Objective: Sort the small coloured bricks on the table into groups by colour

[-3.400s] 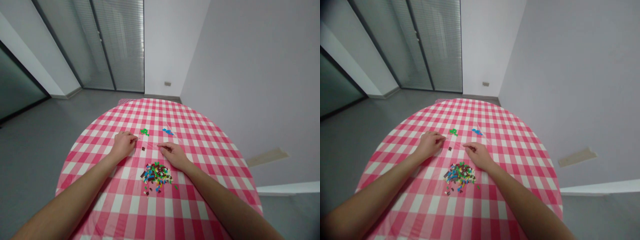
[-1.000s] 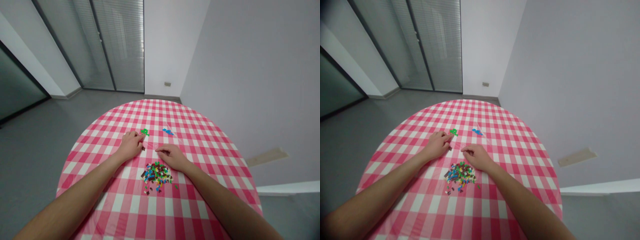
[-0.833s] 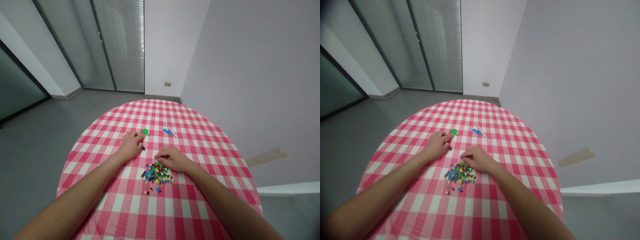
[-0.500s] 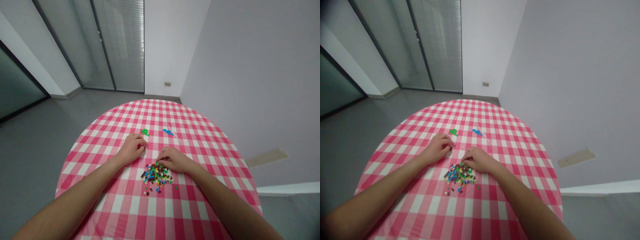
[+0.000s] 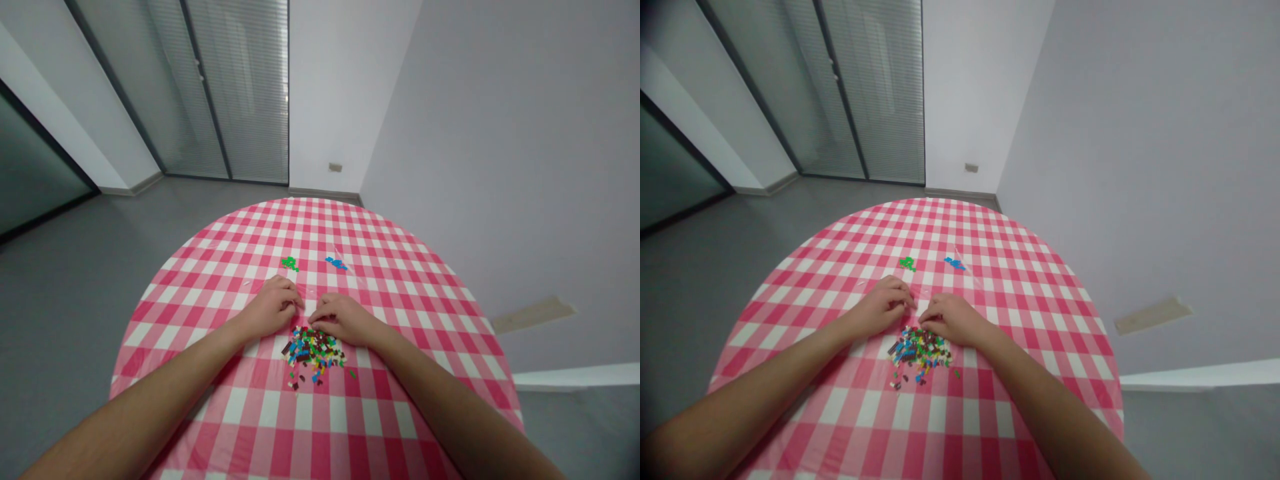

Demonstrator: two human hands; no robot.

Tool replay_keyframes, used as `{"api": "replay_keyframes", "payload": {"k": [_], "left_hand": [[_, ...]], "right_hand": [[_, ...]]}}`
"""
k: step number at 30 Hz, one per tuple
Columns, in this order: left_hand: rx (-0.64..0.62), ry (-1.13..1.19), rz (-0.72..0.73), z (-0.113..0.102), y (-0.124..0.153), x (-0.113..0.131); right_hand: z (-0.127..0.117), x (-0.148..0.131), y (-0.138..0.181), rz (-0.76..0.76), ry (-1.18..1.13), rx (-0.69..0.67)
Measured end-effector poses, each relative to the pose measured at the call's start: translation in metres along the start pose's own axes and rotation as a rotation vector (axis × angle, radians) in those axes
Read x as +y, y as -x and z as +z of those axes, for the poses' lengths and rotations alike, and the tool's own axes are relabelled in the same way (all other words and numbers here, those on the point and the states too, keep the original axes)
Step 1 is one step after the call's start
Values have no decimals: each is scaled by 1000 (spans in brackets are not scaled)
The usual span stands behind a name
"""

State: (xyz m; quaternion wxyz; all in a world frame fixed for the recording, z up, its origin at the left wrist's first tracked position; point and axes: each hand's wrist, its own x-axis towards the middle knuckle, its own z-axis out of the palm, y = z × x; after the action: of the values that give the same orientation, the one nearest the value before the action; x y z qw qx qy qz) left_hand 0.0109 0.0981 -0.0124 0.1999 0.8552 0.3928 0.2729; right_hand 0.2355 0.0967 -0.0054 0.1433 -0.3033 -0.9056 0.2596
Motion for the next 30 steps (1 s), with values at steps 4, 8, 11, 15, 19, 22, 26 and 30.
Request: {"api": "replay_keyframes", "payload": {"k": [4,8,11,15,19,22,26,30], "left_hand": [[0,4,-4,1,0,1],[-7,0,-5,4,1,0],[-9,-8,-5,5,0,1],[-26,-16,-2,6,0,7],[-68,-30,18,8,-2,13],[-85,-54,24,10,-3,13],[-71,-53,12,12,-3,12],[-65,-49,11,12,-2,12]], "right_hand": [[5,2,-1,71,-52,102],[5,4,1,134,-100,199],[2,5,3,143,-166,198],[1,7,4,167,-227,203],[4,8,3,187,-232,205],[7,8,2,209,-220,225],[8,6,1,213,-220,228],[8,6,2,203,-212,238]]}}
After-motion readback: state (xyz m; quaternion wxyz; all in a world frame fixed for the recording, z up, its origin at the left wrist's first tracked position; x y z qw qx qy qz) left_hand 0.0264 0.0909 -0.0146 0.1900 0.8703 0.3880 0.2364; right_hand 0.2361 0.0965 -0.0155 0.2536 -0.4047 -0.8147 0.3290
